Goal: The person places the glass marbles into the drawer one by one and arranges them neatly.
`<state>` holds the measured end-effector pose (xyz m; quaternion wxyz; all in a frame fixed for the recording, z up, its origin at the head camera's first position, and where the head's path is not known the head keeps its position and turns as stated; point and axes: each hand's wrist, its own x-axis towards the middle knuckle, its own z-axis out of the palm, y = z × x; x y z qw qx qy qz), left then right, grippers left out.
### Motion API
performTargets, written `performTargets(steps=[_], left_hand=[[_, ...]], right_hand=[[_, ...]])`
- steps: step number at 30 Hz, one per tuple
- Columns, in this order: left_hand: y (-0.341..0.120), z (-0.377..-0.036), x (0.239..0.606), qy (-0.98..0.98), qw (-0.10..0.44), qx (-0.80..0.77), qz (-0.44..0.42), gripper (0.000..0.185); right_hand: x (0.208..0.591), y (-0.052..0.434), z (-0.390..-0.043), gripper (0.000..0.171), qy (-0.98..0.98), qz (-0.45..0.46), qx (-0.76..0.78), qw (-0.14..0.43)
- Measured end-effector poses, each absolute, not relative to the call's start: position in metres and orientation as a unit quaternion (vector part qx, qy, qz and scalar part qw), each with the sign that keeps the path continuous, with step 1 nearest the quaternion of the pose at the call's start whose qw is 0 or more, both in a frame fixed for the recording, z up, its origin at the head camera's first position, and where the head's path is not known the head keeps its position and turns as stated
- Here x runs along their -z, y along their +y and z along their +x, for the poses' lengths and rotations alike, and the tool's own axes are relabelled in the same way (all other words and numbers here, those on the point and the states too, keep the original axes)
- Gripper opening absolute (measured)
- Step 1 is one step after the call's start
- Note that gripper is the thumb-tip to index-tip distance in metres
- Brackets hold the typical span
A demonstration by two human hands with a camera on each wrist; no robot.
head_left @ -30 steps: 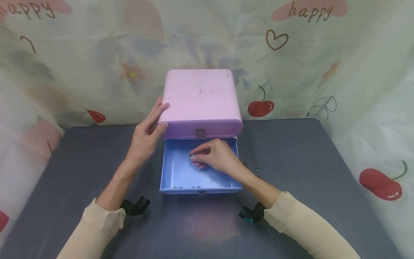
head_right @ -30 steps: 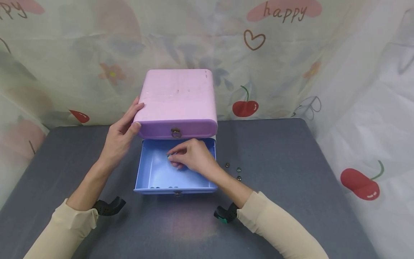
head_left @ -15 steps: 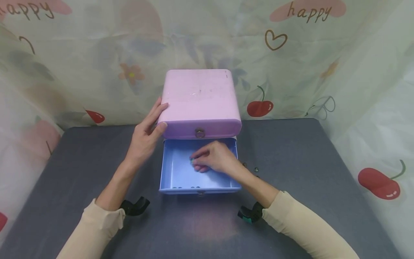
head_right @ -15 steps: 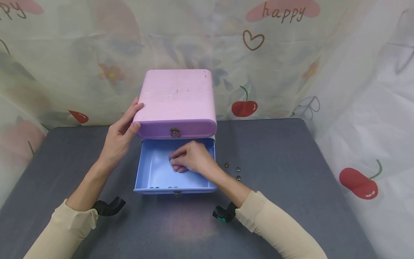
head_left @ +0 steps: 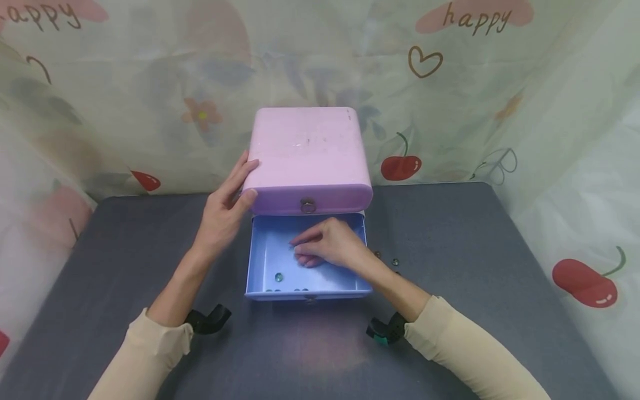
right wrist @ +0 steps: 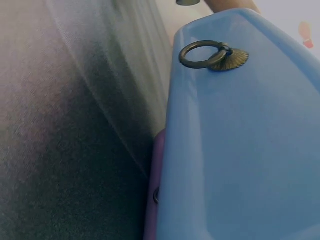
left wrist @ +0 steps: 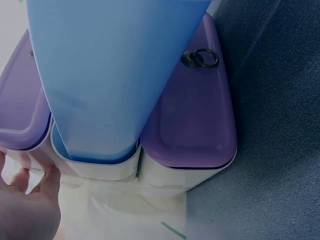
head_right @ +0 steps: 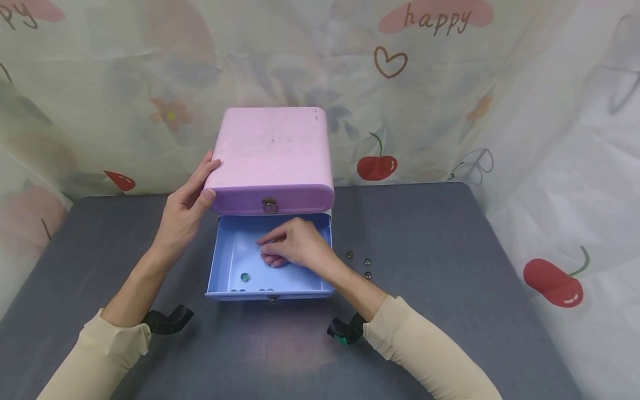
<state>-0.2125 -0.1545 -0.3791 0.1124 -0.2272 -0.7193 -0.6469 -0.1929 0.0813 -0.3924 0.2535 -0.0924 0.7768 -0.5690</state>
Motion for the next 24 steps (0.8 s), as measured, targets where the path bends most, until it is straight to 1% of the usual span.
performTargets(steps=[9,17,24], left_hand=[[-0.154,-0.212,0.379,-0.718,0.119,0.646,-0.23,0.047],[-0.152,-0.214,0.376,-0.719,0.125,0.644,-0.23,0.047],[-0.152,-0.213,0.377,-0.723,0.121,0.643,-0.224,0.047]], right_hand=[[0.389,0.086,-0.191,0.02,0.753,-0.156,0.597,0.229],[0.371,0.099,-0.185,0.024,0.729,-0.202,0.623,0.198],[0.367,0.115,-0.176,0.025,0.723,-0.207,0.636,0.173]])
